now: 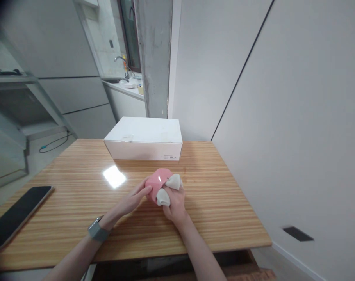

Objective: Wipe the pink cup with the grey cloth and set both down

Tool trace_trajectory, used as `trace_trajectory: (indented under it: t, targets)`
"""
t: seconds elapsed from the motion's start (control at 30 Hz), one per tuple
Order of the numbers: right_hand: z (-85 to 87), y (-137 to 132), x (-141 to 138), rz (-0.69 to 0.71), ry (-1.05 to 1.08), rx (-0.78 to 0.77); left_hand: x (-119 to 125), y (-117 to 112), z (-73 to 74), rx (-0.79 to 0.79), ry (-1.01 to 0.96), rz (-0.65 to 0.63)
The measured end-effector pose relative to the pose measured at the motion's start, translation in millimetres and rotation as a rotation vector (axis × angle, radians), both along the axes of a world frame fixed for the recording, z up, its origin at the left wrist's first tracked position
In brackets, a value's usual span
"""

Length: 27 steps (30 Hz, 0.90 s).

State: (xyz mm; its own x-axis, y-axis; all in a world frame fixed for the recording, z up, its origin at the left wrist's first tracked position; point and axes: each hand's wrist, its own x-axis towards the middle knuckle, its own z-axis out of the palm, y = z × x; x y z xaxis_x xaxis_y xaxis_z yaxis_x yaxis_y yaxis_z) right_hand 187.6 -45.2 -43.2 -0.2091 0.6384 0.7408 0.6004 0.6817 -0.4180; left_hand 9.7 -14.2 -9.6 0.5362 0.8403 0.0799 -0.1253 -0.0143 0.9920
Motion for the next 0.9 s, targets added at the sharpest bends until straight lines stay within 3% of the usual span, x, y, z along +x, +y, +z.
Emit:
trace_trajectory:
  t: [0.13,0.33,0.47,0.7,0.9]
  targets:
    - [-2.0,0.0,2.3,-0.012,0.049,0.024,-1.0,1.6,0.2,-0.029,-0.069,-0.078]
    - [3.5,-2.6,-0.4,0.077,-0.313,0.167,0.3,6.0,-11.1,-0.119,-0.044,0.124]
    - [1.8,-2.6,-2.6,0.074,-0.35,0.183,2.3,1.5,-5.5,-0.042,0.013,0.067]
    - [-1.9,-0.4,-0.3,-0.005,-0.178,0.025,3.9,2.1,-3.4,0.12,0.032,0.127]
    - [6.4,3.4,-8.7,0.083,0.187,-0.203,3.8,2.9,3.7,0.162,0.031,0.235]
